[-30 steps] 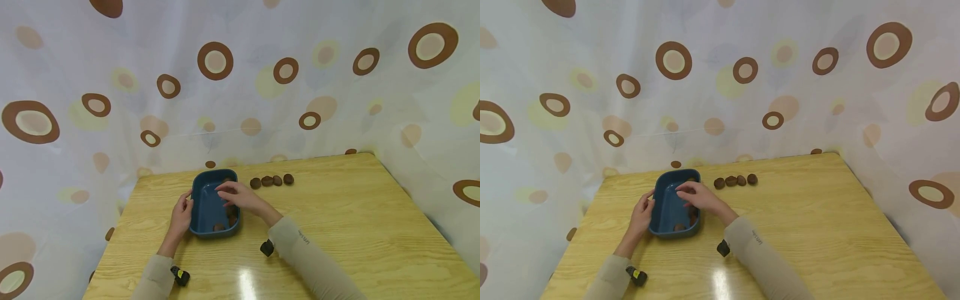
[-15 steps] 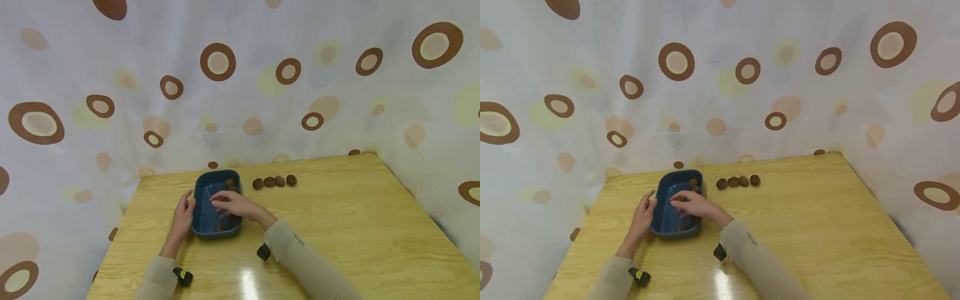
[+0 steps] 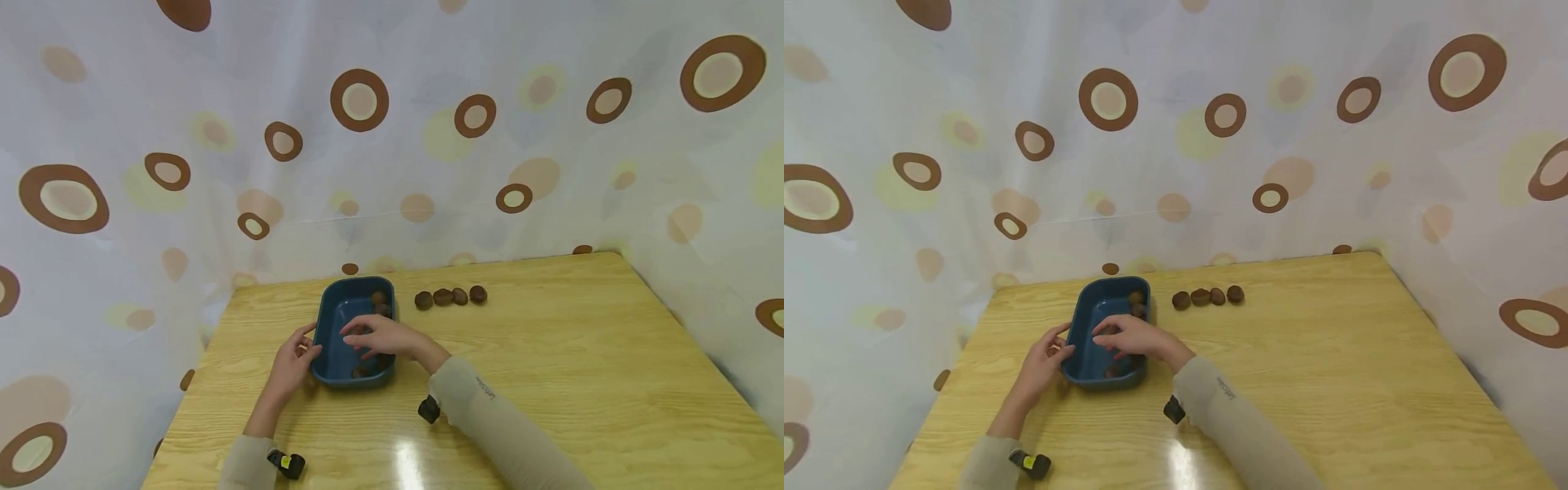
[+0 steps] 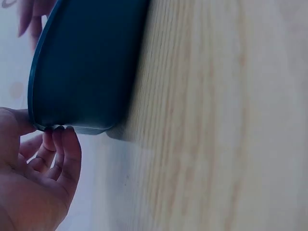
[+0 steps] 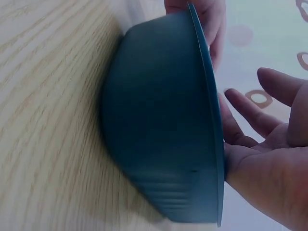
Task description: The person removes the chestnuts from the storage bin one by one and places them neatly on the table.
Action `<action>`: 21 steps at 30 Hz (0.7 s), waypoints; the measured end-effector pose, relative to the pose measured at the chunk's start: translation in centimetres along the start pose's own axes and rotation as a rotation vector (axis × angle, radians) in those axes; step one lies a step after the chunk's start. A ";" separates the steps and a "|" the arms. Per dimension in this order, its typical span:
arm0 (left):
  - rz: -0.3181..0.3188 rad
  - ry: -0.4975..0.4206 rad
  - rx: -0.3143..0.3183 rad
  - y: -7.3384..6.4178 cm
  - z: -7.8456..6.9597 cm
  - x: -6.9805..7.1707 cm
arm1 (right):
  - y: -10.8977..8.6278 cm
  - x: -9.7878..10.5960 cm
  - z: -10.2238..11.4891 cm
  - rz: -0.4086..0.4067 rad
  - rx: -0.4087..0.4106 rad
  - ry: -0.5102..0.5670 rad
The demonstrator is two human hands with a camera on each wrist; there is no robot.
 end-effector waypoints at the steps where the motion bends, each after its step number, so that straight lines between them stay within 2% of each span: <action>1: 0.000 0.009 -0.014 0.3 0.4 0.0 | 0.1 -0.2 0.0 0.005 -0.009 -0.004; 2: 0.000 0.019 -0.021 0.7 1.0 0.0 | 0.3 -0.4 0.0 0.007 -0.018 -0.006; 8: -0.003 0.033 -0.055 1.5 1.2 0.4 | 1.2 -1.4 0.2 -0.014 -0.066 -0.037; 14: 0.004 0.028 -0.055 2.0 1.0 0.1 | 1.8 -1.7 0.2 -0.015 -0.112 -0.152; 17: 0.018 0.016 -0.052 2.0 1.1 -0.1 | 1.8 -1.7 0.1 0.002 -0.134 -0.205; 21: 0.019 0.010 -0.047 1.9 1.2 -0.3 | 1.8 -2.0 -0.2 0.058 -0.161 -0.193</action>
Point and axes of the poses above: each hand's wrist, its own y-axis towards the middle knuckle, its own x-axis out of the back of the hand, z = x × y, the point moved 3 cm from there along y, towards the middle knuckle, and after that the axes turned 12 degrees about y, right-handed, at the moved point
